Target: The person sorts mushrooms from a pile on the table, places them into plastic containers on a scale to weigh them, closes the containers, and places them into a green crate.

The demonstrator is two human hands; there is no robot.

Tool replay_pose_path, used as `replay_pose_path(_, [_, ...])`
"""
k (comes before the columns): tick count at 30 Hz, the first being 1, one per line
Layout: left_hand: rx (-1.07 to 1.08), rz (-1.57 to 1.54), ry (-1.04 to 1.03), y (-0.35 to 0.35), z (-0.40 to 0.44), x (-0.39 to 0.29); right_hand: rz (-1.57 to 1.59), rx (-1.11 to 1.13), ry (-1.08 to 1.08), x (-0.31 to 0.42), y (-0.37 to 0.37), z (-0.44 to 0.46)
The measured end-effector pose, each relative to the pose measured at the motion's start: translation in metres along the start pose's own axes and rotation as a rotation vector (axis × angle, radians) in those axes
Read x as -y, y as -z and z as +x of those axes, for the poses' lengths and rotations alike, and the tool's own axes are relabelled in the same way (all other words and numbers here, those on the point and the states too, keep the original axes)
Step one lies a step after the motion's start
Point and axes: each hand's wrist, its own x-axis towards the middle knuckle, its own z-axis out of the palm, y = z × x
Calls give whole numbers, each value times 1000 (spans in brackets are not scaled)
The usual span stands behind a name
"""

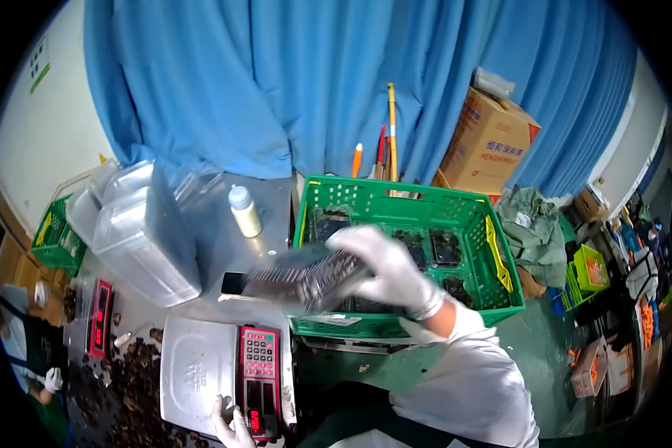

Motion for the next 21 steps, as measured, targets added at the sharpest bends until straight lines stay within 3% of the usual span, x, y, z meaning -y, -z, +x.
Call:
replay_pose_path(1, [44, 275, -58, -3, -2, -6, -174, 15, -119, -13, 21, -3])
replay_pose_path(2, [37, 315, -2, -4, 1, 7, -190, 0, -312, -25, 40, -12])
replay_pose_path(4, [55, 280, 10, -13, -4, -3, -257, -63, -486, -69, 61, -37])
replay_pose_path(6, [109, 261, 107, -12, 0, 18, -335, -58, -489, -123, 77, -66])
replay_pose_path(8, [142, 294, 39, -16, 5, 32, -91, 34, -822, -170, 82, -83])
replay_pose_path(10, [111, -96, 177, -21, 9, 50, -34, -151, -838, -223, 56, -106])
replay_pose_path(11, [75, -109, 304, -31, 4, 21, 94, -264, -960, -241, 39, -111])
replay_pose_path(12, [83, -40, 308, -33, 5, 17, -228, -121, -891, -264, 21, -126])
replay_pose_path(14, [91, 44, 380, -36, -6, -10, -404, 324, -992, -254, -6, -136])
replay_pose_path(15, [111, 165, 127, -27, -11, 3, -329, 355, -1062, -253, -23, -140])
replay_pose_path(16, [146, 244, 11, -23, -15, 7, -253, 394, -1124, -255, -38, -144])
replay_pose_path(18, [11, 63, -80, -22, -28, 21, -49, 203, -1061, -252, -47, -134])
replay_pose_path(19, [-9, 0, -29, -19, -32, 25, 47, 141, -1108, -220, -41, -106])
replay_pose_path(20, [-75, -192, 259, -17, -44, 17, -267, 337, -1019, -261, -55, -114])
replay_pose_path(21, [-89, -108, 121, -13, -53, 28, -372, 490, -1011, -267, -54, -93])
